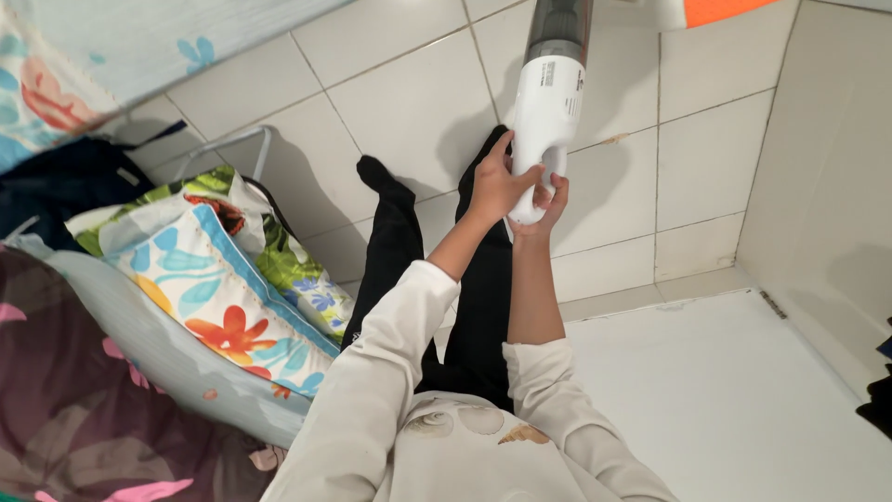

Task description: The recorder is using a handheld vacuum to clean a bed and a bolster pillow.

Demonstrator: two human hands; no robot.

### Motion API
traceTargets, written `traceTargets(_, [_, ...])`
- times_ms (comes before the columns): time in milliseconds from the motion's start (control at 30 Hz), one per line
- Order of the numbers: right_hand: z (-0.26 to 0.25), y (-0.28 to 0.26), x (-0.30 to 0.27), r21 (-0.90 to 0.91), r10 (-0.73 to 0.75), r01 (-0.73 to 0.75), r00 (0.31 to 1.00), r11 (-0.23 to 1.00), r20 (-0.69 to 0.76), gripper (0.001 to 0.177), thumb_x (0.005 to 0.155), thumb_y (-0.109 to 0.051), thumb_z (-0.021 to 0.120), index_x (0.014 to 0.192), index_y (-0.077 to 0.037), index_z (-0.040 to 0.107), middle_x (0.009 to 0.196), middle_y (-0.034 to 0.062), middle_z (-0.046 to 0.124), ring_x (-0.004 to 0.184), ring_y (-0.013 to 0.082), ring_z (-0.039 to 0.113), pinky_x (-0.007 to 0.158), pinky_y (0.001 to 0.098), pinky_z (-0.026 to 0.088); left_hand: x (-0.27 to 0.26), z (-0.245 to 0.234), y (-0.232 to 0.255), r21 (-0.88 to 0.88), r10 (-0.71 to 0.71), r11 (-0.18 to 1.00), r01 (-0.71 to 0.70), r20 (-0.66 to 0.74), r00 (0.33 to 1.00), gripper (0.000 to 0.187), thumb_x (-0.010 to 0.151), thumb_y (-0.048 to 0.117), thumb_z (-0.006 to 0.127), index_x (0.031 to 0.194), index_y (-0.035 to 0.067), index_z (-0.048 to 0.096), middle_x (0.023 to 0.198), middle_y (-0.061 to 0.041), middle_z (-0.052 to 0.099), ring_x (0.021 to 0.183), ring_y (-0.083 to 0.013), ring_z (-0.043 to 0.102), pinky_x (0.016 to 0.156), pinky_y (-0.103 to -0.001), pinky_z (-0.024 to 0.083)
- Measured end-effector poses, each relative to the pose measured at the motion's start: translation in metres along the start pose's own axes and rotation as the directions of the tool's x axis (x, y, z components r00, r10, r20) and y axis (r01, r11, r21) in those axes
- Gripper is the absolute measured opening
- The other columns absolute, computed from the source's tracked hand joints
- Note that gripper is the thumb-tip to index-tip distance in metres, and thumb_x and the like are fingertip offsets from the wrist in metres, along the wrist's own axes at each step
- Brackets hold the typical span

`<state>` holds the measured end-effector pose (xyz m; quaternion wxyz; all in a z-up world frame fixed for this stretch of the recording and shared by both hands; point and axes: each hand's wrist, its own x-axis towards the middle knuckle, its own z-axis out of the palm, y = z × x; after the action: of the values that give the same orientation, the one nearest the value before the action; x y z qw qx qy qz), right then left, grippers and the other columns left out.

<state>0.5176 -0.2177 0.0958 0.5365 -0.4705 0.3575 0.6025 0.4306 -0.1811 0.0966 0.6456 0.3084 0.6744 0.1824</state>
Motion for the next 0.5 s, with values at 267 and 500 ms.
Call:
traceTargets(267, [-0.118,0.034,0.055,0.122,0.108,-0.164,0.922,0.979,0.372,0.035,0.095,-0.025,0.061,0.116,0.003,0.058,0.056,-0.0054,0.051,0.048,0.0064,0.057,0.056,0.0197,0.057,-0.028,-0.041,-0.043,-0.128,-0.058,0.990,0.051,-0.050,0.997,0.086,0.078,0.022,0.083,0.149,-0.007,0.045,0.085,-0.013,0.071,0.074,-0.0160,0.070,0.068,-0.028,0.057])
traceTargets(500, [-0.045,0.088,0.033,-0.023,-0.065,0.070,0.982,0.997,0.175,0.035,0.086,-0.023,0.055,0.116,-0.003,0.057,0.066,0.0027,0.055,0.069,0.0158,0.065,0.070,0.0330,0.060,-0.007,-0.084,-0.054,-0.022,0.024,0.999,-0.025,-0.047,0.999,0.082,0.076,0.024,0.083,0.145,-0.005,0.050,0.089,-0.015,0.076,0.078,-0.0187,0.075,0.072,-0.029,0.059])
